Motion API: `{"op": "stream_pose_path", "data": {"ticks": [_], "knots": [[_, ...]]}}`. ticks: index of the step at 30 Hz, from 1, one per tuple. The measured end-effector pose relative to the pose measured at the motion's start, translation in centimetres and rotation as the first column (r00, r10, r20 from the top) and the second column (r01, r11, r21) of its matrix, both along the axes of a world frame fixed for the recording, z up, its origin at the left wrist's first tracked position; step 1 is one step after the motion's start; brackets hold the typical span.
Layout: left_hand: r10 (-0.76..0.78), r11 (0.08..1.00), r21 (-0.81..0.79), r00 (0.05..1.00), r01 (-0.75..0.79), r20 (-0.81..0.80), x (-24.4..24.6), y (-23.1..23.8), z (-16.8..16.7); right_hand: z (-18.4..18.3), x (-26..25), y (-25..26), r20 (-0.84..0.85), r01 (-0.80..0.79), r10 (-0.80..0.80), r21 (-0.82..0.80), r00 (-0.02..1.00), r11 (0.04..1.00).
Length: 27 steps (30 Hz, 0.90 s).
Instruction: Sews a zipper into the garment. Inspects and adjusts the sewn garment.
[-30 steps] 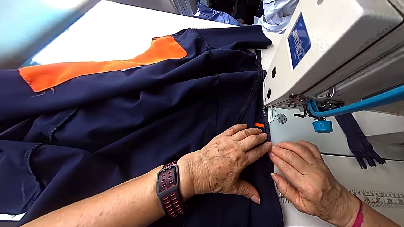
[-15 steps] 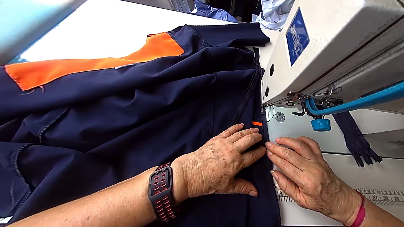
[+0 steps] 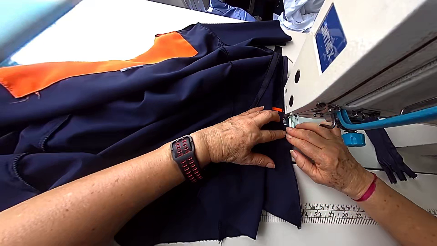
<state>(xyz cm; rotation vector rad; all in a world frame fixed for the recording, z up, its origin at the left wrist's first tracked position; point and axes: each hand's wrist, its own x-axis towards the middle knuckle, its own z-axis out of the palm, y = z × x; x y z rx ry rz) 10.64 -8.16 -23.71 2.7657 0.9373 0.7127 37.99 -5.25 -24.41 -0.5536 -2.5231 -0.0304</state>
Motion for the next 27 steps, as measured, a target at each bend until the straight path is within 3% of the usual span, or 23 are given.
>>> {"op": "stream_pose_path", "data": {"ticks": [6, 22, 24, 27], "knots": [[-0.078, 0.996, 0.044, 0.997, 0.078, -0.005, -0.9, 1.3, 0.0, -0.3, 0.0, 0.2, -0.001, 0.031, -0.031, 0.003, 1.0, 1.0], [-0.055, 0.998, 0.03, 0.998, 0.055, 0.005, -1.6, 4.6, 1.0, -0.3, 0.6, 3.1, 0.019, -0.007, 0.008, -0.095, 1.0, 0.995], [-0.021, 0.998, 0.056, 0.999, 0.022, -0.024, -1.6, 4.7, 1.0, -0.4, 0.7, 3.0, -0.009, 0.045, -0.047, -0.115, 0.999, 0.992], [0.156, 0.987, 0.067, 0.982, -0.149, -0.108, -1.2, 3.6, 0.5, -1.1, 1.3, 2.0, -0.155, 0.17, -0.193, -0.15, 0.969, 0.974]]}}
